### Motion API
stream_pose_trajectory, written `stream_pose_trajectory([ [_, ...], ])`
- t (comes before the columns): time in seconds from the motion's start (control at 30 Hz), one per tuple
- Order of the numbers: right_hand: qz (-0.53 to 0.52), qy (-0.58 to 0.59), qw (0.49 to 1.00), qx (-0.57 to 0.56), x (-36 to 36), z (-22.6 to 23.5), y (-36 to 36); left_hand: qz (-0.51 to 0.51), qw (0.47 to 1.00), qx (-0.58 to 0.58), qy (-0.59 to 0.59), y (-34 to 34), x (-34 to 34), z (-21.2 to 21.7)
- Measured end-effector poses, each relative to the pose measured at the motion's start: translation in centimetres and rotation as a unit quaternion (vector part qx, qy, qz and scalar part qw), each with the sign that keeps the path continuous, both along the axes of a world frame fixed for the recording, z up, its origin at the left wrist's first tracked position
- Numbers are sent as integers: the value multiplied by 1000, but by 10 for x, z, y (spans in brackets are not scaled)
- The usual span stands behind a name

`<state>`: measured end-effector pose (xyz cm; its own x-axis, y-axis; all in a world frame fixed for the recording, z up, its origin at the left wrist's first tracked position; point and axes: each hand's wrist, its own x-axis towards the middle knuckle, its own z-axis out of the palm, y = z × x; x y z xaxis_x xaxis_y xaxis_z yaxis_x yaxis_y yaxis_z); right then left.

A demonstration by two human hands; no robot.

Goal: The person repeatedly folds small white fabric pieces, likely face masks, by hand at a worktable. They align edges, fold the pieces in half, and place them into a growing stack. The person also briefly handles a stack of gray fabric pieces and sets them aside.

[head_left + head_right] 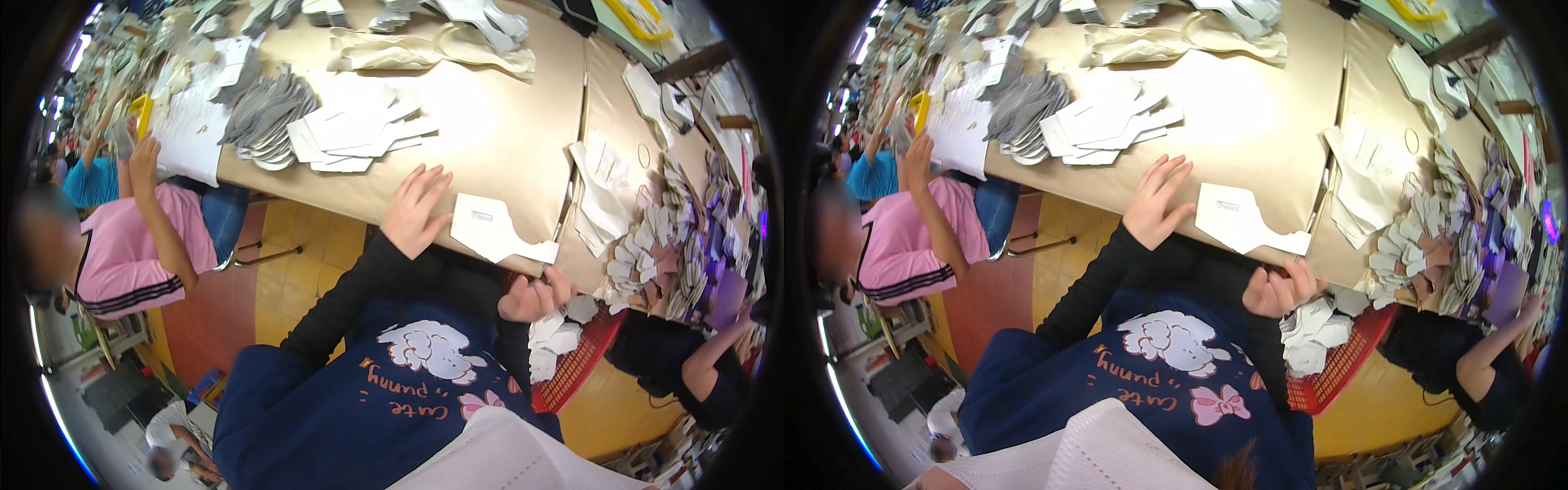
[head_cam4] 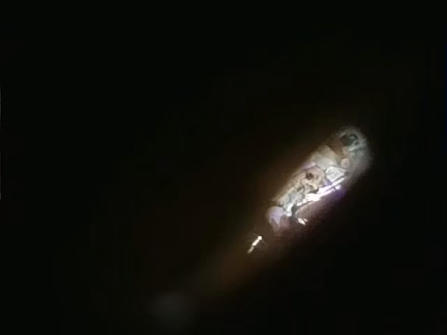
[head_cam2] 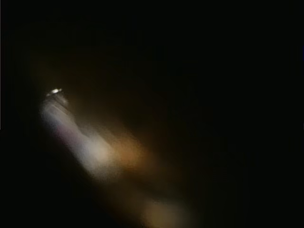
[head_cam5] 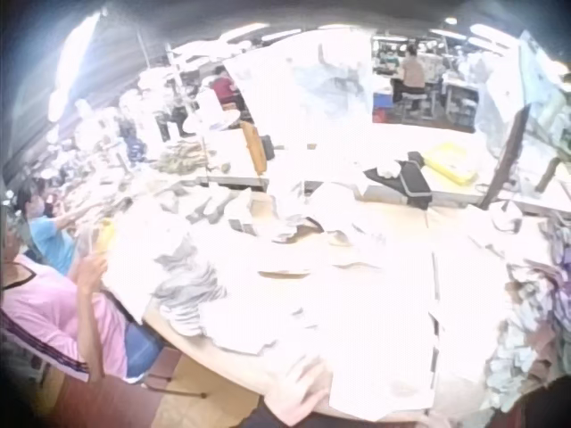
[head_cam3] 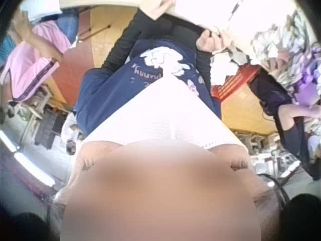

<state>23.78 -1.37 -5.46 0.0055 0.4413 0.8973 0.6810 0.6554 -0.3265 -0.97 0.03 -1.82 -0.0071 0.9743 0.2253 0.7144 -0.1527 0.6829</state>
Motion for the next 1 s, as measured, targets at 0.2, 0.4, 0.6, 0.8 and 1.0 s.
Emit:
stream_pose_trajectory([
  [0.2,75,-182,945,-260,-5,29,24,-75,989,87,95,-14,-4,-16],
  [0.4,68,-254,932,-248,-13,24,32,-53,970,153,183,-12,6,-30],
  [0.6,22,-268,935,-233,-18,19,33,-9,958,181,222,-14,11,-39],
  [0.8,18,-242,938,-246,-20,19,34,5,955,192,225,-10,11,-37],
  [1.0,19,-229,941,-250,-20,19,34,9,956,195,220,-9,12,-36],
])
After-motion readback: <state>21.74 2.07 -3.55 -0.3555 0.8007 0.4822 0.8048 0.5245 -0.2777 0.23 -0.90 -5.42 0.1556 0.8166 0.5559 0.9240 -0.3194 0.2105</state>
